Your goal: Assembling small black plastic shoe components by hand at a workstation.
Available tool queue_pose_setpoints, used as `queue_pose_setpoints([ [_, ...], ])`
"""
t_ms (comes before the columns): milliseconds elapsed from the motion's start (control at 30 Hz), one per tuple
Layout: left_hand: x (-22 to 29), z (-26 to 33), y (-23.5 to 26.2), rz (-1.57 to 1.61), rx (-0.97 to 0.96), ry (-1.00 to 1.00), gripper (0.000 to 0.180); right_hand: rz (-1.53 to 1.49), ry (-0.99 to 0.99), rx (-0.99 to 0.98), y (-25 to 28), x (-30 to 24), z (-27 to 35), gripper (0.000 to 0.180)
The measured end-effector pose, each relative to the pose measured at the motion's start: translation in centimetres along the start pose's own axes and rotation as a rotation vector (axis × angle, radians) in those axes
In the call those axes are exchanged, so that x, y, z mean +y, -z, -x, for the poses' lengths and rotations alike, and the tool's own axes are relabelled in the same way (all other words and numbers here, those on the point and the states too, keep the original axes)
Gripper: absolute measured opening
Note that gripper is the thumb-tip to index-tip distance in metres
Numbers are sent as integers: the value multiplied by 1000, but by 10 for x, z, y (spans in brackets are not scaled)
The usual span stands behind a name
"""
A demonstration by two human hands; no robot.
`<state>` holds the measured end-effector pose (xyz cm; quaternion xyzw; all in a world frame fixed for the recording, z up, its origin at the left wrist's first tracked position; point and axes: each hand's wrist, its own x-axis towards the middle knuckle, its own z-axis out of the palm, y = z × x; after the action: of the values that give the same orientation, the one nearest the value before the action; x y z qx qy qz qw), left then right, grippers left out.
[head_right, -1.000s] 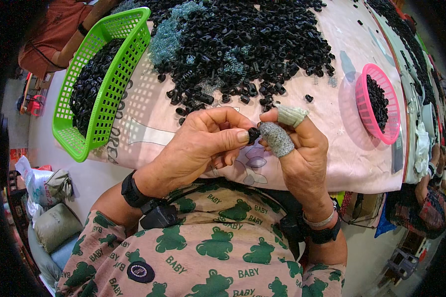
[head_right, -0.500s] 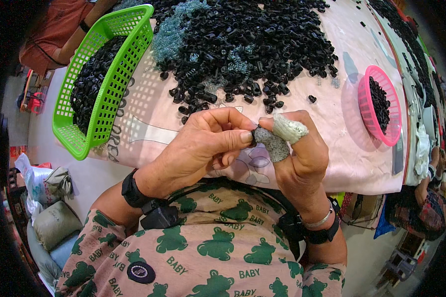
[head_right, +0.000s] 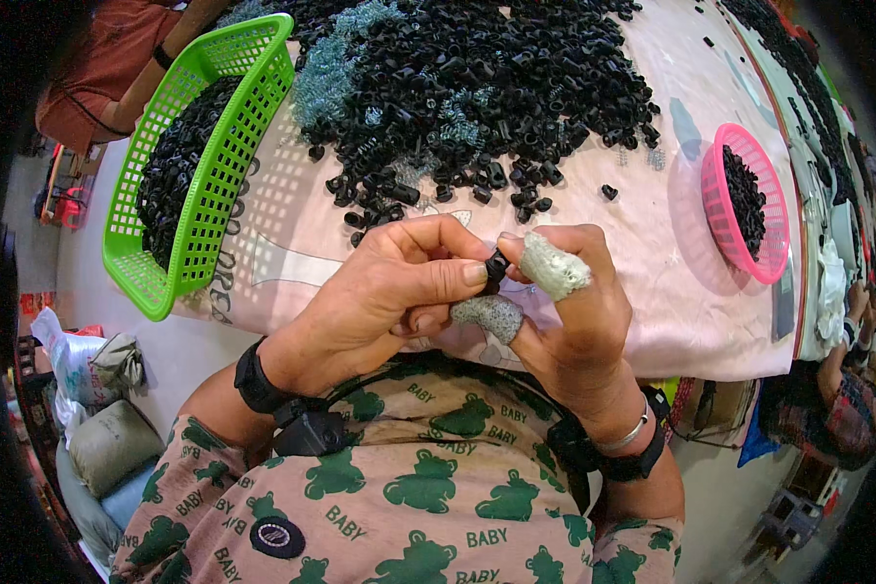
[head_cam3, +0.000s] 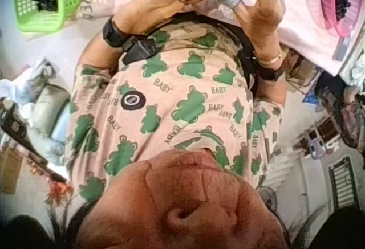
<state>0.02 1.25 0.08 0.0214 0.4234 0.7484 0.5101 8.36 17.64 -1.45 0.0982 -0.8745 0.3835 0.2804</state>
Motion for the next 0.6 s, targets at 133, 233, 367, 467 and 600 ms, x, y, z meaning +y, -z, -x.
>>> queue_pose_setpoints([
  [133,0,1,-3,-68,43,-33,11,183,-27,-42,4,-10,-3,45],
  [233,-6,-1,-3,-126,77,-87,10,255,-72,-48,3,-18,-2,43],
  [367,-9,-2,-4,-242,125,-135,10,268,-96,-78,3,-22,-3,41],
  [467,-5,-2,-1,-291,100,-114,12,275,-130,-104,4,-23,-4,39],
  [600,-4,-2,0,-323,85,-77,16,264,-152,-99,4,-21,-3,38],
])
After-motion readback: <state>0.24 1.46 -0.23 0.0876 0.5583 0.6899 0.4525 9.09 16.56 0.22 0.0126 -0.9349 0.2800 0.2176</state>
